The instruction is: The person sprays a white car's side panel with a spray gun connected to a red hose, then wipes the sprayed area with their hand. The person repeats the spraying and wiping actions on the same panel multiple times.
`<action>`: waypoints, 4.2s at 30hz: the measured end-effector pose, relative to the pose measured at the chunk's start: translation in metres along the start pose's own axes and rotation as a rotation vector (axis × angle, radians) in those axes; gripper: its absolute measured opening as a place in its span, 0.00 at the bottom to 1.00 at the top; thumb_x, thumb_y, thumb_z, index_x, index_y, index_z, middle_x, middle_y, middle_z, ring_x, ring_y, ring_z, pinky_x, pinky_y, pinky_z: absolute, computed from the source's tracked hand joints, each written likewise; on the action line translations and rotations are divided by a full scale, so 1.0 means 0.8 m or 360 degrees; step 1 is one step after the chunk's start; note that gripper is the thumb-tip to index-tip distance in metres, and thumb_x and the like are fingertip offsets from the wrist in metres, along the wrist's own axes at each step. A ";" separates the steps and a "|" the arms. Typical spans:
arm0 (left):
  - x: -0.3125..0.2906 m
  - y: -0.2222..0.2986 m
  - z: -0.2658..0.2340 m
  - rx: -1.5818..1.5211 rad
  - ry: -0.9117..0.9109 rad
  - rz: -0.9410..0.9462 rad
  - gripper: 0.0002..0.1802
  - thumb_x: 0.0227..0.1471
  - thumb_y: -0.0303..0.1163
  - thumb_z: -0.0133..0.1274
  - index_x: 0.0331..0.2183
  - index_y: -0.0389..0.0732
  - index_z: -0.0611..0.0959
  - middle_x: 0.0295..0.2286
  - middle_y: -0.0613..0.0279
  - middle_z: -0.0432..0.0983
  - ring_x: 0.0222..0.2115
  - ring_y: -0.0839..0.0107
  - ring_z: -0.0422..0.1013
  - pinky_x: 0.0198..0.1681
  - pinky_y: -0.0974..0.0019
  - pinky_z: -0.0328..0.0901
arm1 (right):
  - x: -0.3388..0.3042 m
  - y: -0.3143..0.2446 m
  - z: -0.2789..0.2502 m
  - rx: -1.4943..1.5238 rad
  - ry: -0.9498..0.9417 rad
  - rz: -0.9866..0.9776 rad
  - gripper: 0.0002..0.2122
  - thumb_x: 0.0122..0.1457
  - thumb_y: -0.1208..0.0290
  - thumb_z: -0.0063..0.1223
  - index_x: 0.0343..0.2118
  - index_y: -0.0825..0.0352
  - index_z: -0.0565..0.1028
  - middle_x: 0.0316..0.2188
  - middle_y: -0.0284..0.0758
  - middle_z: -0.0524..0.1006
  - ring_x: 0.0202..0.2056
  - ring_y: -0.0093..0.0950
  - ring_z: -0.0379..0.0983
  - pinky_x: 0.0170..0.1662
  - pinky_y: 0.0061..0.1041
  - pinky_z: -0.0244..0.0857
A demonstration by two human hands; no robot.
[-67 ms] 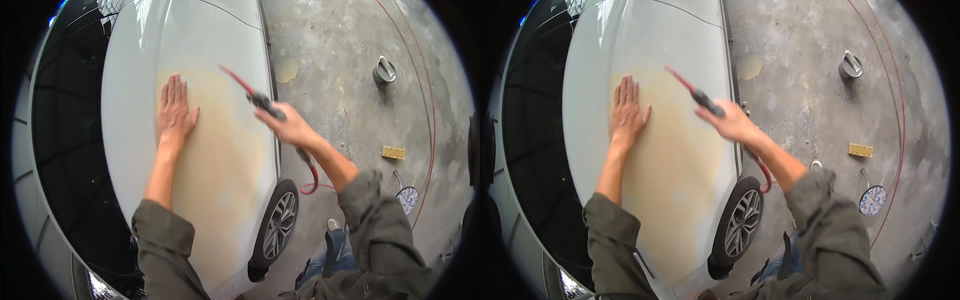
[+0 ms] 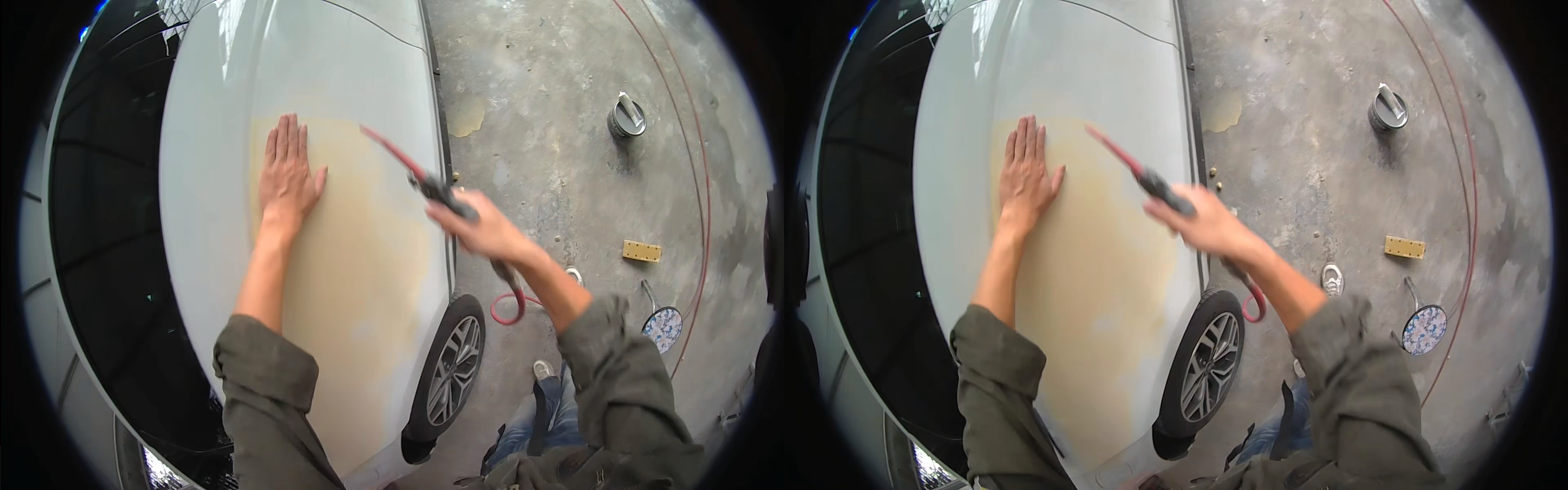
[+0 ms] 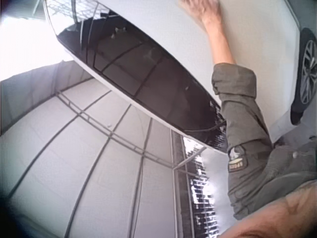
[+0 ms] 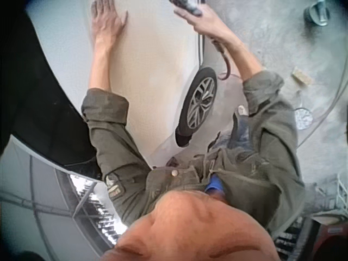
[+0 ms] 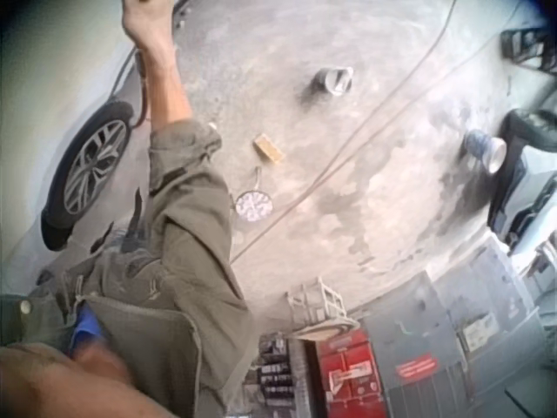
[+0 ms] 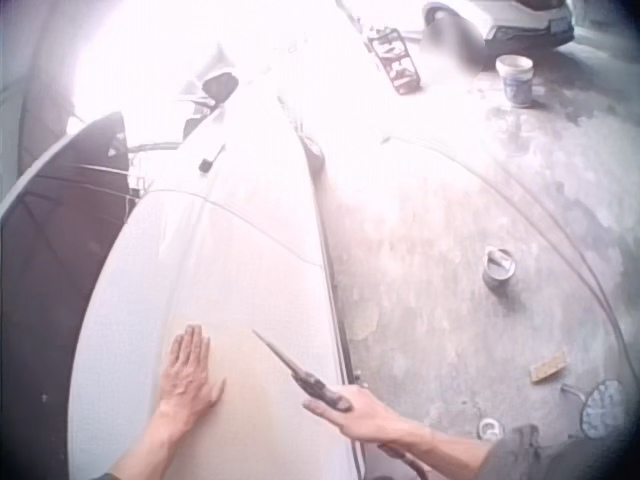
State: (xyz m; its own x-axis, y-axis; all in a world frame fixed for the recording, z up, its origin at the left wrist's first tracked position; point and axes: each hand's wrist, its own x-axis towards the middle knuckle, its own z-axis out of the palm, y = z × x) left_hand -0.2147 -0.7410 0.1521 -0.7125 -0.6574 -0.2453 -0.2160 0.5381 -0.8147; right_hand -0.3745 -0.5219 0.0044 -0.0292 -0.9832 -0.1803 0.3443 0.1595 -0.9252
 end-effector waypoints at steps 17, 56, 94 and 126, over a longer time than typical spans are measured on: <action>-0.159 0.087 0.036 -0.0004 -0.0061 0.0023 0.45 0.56 0.56 0.42 0.63 0.34 0.53 0.66 0.49 0.36 0.67 0.59 0.32 0.69 0.59 0.29 | -0.335 0.136 0.105 0.0564 0.0006 0.0384 0.18 0.63 0.55 0.51 0.40 0.69 0.71 0.26 0.32 0.76 0.17 0.16 0.66 0.20 0.15 0.62; -0.511 0.264 0.081 -0.0239 -0.0194 0.0229 0.48 0.54 0.59 0.43 0.62 0.32 0.56 0.65 0.48 0.42 0.67 0.58 0.36 0.69 0.57 0.31 | -0.556 0.260 0.173 0.0579 -0.0181 0.0447 0.16 0.62 0.56 0.52 0.39 0.66 0.71 0.25 0.29 0.75 0.17 0.16 0.66 0.21 0.17 0.61; -0.170 0.332 0.178 0.0001 -0.0346 0.0879 0.46 0.55 0.60 0.41 0.61 0.32 0.58 0.64 0.48 0.45 0.67 0.59 0.37 0.69 0.58 0.31 | -0.427 0.256 0.040 0.0591 0.0202 0.0588 0.18 0.61 0.55 0.54 0.39 0.69 0.73 0.23 0.33 0.76 0.25 0.21 0.72 0.32 0.22 0.67; -0.212 0.097 0.027 -0.0116 -0.0331 0.0548 0.46 0.55 0.55 0.45 0.62 0.29 0.56 0.64 0.45 0.42 0.66 0.55 0.38 0.68 0.56 0.32 | -0.309 0.136 0.018 0.0637 0.0323 0.0249 0.21 0.60 0.53 0.55 0.40 0.71 0.71 0.24 0.32 0.75 0.29 0.20 0.72 0.35 0.22 0.66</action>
State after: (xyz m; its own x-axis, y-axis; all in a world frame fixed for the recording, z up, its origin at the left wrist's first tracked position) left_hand -0.0956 -0.5992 0.1193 -0.6027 -0.5209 -0.6045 -0.0405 0.7765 -0.6288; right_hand -0.3159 -0.2625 -0.0471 -0.1175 -0.9064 -0.4057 0.6928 0.2179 -0.6875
